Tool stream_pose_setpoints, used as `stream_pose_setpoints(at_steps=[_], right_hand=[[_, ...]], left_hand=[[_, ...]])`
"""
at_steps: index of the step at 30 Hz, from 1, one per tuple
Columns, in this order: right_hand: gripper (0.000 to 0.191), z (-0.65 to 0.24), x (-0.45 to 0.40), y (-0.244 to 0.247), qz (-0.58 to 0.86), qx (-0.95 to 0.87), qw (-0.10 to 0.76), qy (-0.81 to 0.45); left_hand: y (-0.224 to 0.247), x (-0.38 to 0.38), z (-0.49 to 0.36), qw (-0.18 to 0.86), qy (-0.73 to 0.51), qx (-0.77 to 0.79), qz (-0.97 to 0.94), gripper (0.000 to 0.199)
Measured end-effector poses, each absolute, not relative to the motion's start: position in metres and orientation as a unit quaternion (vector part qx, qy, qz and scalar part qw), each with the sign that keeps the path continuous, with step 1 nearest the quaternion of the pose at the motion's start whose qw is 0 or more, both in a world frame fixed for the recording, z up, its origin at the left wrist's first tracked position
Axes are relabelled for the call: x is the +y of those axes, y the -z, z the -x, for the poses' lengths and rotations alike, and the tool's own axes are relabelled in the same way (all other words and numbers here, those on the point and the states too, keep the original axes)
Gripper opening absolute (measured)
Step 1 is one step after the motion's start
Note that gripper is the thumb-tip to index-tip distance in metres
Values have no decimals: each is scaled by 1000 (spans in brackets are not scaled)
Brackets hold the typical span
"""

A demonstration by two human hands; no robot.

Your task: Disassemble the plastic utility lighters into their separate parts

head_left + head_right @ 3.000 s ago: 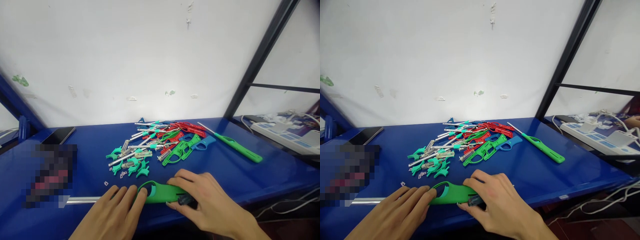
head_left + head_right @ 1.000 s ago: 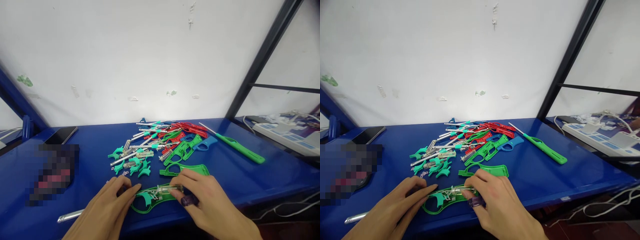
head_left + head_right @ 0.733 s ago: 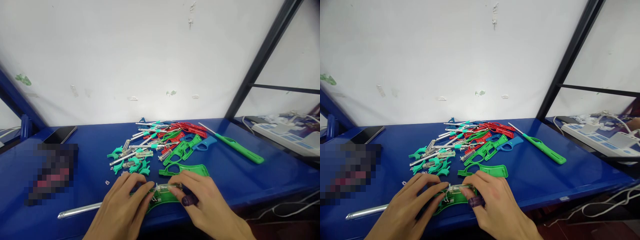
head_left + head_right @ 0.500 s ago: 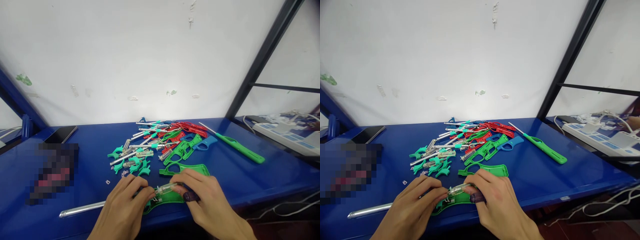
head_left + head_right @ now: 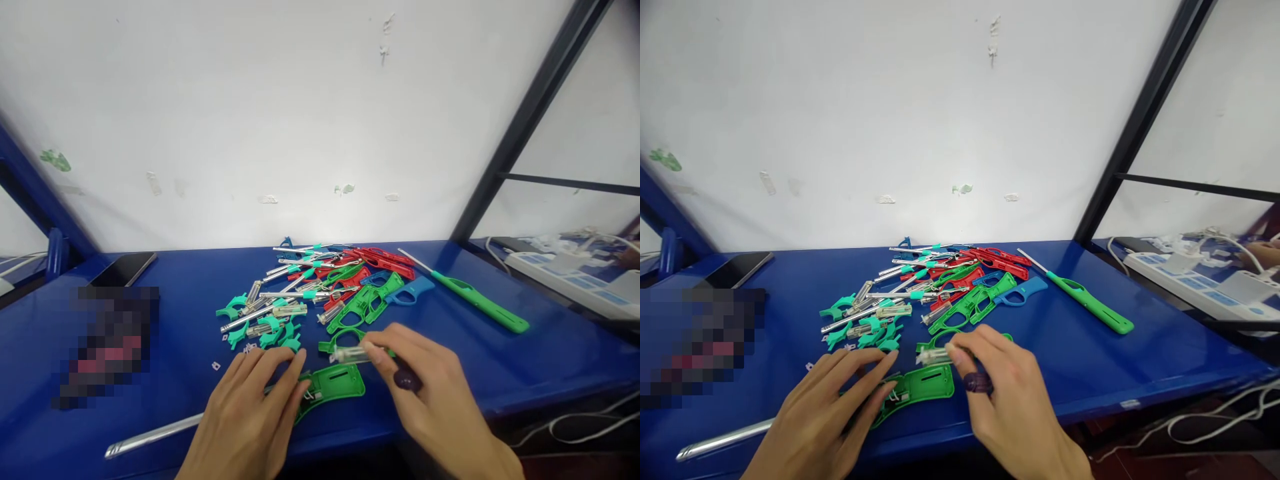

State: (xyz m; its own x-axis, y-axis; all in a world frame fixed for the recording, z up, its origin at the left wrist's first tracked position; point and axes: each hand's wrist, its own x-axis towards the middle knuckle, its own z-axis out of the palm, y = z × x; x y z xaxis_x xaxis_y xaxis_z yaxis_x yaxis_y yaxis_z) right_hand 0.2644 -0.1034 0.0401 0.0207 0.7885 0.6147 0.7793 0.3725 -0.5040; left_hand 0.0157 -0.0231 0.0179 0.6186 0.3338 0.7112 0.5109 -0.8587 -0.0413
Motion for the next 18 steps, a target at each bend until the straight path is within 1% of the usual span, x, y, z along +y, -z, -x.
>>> stream_pose_setpoints(at_steps=[2,5,7,13,18], right_hand=[[18,-256,-102,-43,553,-716,424,-43],[20,-245,-99,-47,547,-726,410,-80],[22,-241,-97,-50,542,-731,404,-93],[35,-237,-92,-54,547,-738,375,-122],[37,-238,-89,-54,547,-739,368,-137]], left_hand=[[-20,-24,-17,127,385,-233,884,26],[-24,-25,-17,76,406,-213,885,16],[-25,-26,-16,52,414,-207,885,17],[-24,-26,-14,73,417,-223,878,16],[-21,-24,-10,79,397,-206,891,19]])
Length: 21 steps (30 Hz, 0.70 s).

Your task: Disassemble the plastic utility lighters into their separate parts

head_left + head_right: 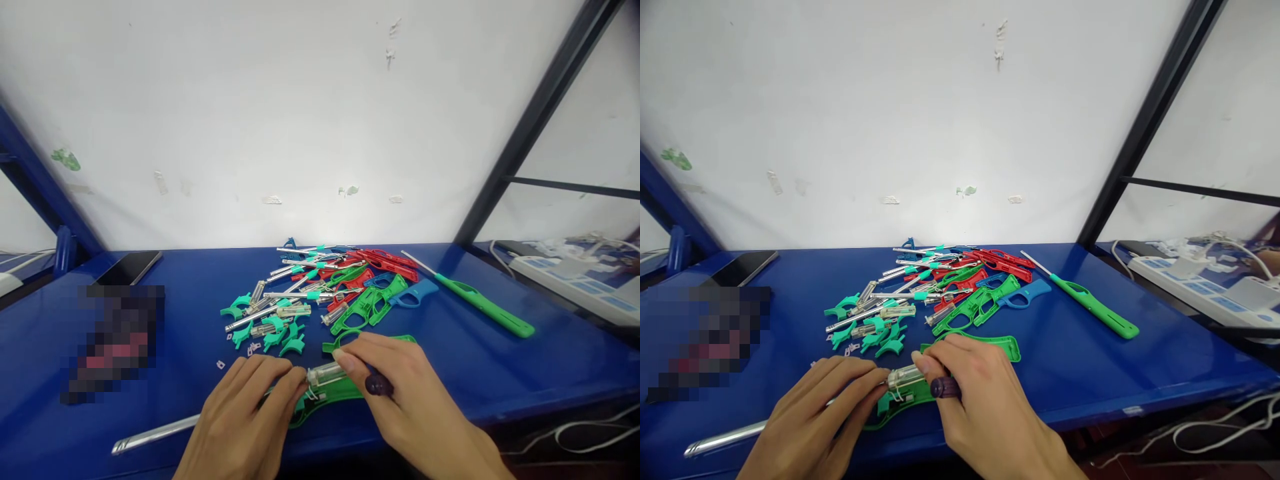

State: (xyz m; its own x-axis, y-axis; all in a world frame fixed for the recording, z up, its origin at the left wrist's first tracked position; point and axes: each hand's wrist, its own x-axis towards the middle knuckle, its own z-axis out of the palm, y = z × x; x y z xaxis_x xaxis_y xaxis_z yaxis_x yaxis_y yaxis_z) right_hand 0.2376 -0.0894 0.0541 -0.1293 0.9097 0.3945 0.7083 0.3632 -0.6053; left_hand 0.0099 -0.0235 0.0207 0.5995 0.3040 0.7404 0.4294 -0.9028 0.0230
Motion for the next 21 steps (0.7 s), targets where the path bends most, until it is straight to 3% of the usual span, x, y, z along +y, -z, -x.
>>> stream_pose_setpoints(at_steps=[8,12,18,21], right_hand=[[36,-241,-87,-60,543,-750,344,-155],[25,-241,-85,-65,537,-761,332,-146],[18,-250,-68,-64,581,-743,327,-63],[15,-252,-48,-67,613,-751,247,15]], left_hand=[[-20,-24,6,200,315,-180,910,50],[-27,-21,9,190,333,-154,911,48],[-40,-1,15,187,340,-231,892,28],[-41,13,19,207,308,-252,894,36]])
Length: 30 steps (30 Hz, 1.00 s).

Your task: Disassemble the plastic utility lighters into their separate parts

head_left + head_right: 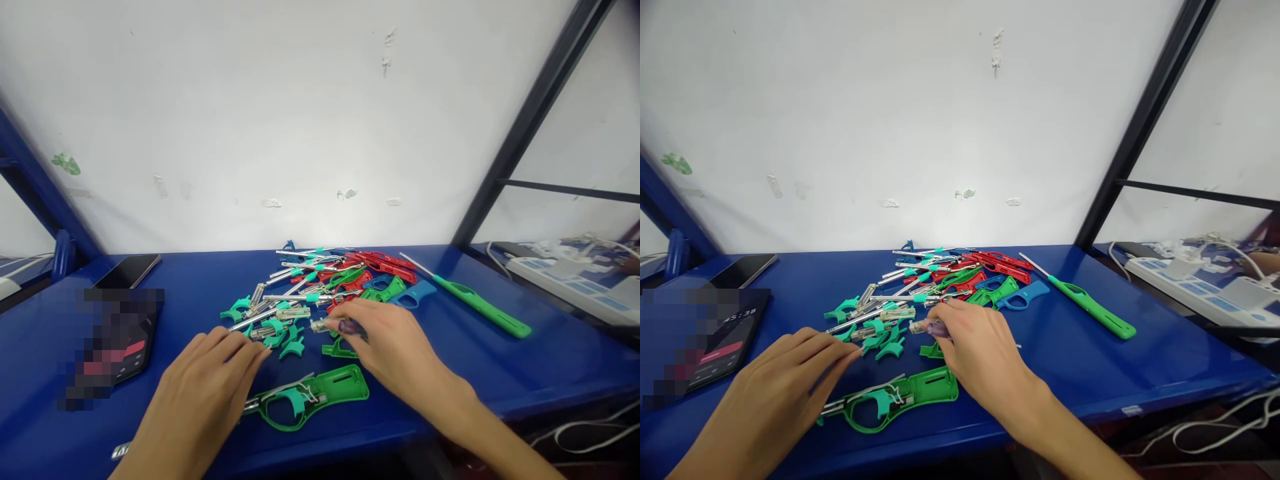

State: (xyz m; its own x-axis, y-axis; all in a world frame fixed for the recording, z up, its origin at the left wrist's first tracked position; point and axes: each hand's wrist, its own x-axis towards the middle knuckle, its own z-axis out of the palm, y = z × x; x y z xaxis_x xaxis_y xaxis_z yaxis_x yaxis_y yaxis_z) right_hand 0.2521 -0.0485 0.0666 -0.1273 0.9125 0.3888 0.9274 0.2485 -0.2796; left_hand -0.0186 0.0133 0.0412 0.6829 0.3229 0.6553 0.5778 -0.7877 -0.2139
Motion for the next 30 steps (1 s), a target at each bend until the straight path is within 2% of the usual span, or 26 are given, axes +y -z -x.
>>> stream_pose_setpoints(at_steps=[2,5,8,12,16,21,26,30], right_hand=[[12,-251,-35,-70,625,-756,188,48],[10,-249,-26,-74,627,-759,163,62],[15,-249,-40,-73,615,-761,200,48],[12,-246,-74,-60,567,-776,261,-90],[26,-241,-93,-41,565,-781,242,-110],[21,-239,-98,-26,551,-780,279,-98],[25,-240,-100,-23,563,-771,285,-92],[24,-241,-100,-22,565,-767,292,-85]], left_hand=[[-39,19,19,209,294,-267,894,40],[-37,17,17,203,295,-267,895,39],[-40,3,14,153,304,-243,908,33],[-44,-12,12,65,308,-195,929,30],[-37,-12,12,78,292,-195,933,33],[-27,-10,13,79,276,-214,934,36],[-26,-16,20,104,287,-228,925,41],[-29,-10,33,119,278,-234,924,31]])
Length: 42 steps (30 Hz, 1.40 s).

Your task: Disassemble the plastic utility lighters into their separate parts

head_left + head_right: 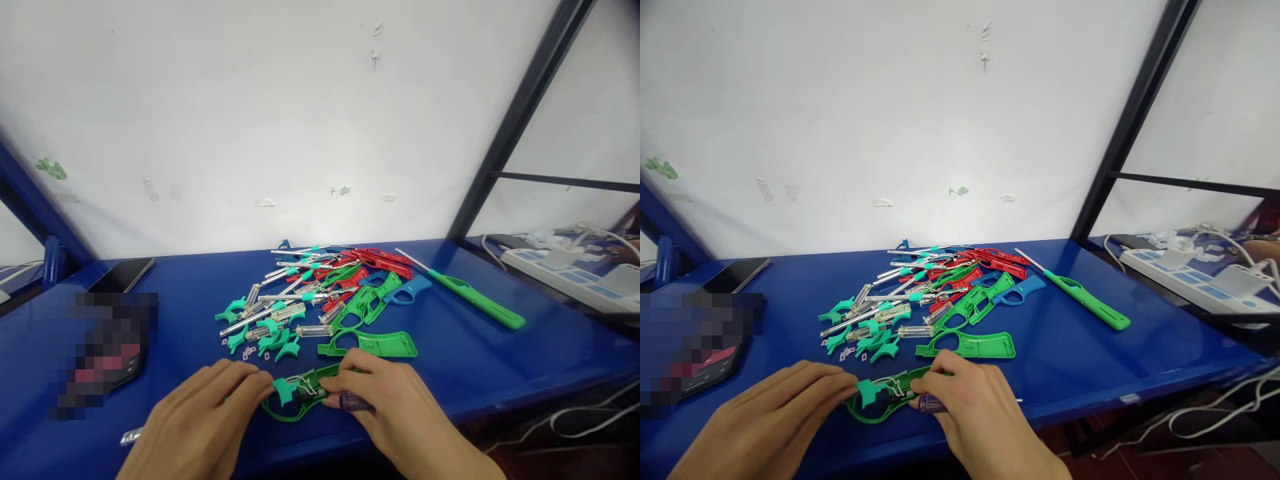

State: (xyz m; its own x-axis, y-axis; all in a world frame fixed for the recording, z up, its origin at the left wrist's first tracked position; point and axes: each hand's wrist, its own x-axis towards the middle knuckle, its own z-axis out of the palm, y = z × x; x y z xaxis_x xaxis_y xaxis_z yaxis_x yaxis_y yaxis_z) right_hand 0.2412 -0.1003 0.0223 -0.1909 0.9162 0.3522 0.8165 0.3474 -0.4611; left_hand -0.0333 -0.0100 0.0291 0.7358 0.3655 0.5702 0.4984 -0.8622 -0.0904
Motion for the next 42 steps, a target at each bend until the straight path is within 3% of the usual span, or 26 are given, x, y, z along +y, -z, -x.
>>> stream_pose_setpoints(at_steps=[3,6,17,30,38,42], right_hand=[[25,-241,-100,-21,567,-765,295,-80],[31,-241,-101,-21,573,-759,293,-96],[41,-241,-100,-14,582,-740,306,-138],[35,-240,-100,-15,581,-740,316,-121],[38,-241,-101,-12,581,-744,312,-104],[36,-241,-100,-12,578,-747,310,-104]], left_hand=[[-36,1,36,170,298,-260,903,27],[-41,6,26,212,325,-280,878,36],[-19,-11,12,89,259,-261,926,37],[-11,-13,16,194,277,-252,907,42],[-9,-6,38,183,180,-247,934,42],[-8,-3,56,105,142,-309,934,34]])
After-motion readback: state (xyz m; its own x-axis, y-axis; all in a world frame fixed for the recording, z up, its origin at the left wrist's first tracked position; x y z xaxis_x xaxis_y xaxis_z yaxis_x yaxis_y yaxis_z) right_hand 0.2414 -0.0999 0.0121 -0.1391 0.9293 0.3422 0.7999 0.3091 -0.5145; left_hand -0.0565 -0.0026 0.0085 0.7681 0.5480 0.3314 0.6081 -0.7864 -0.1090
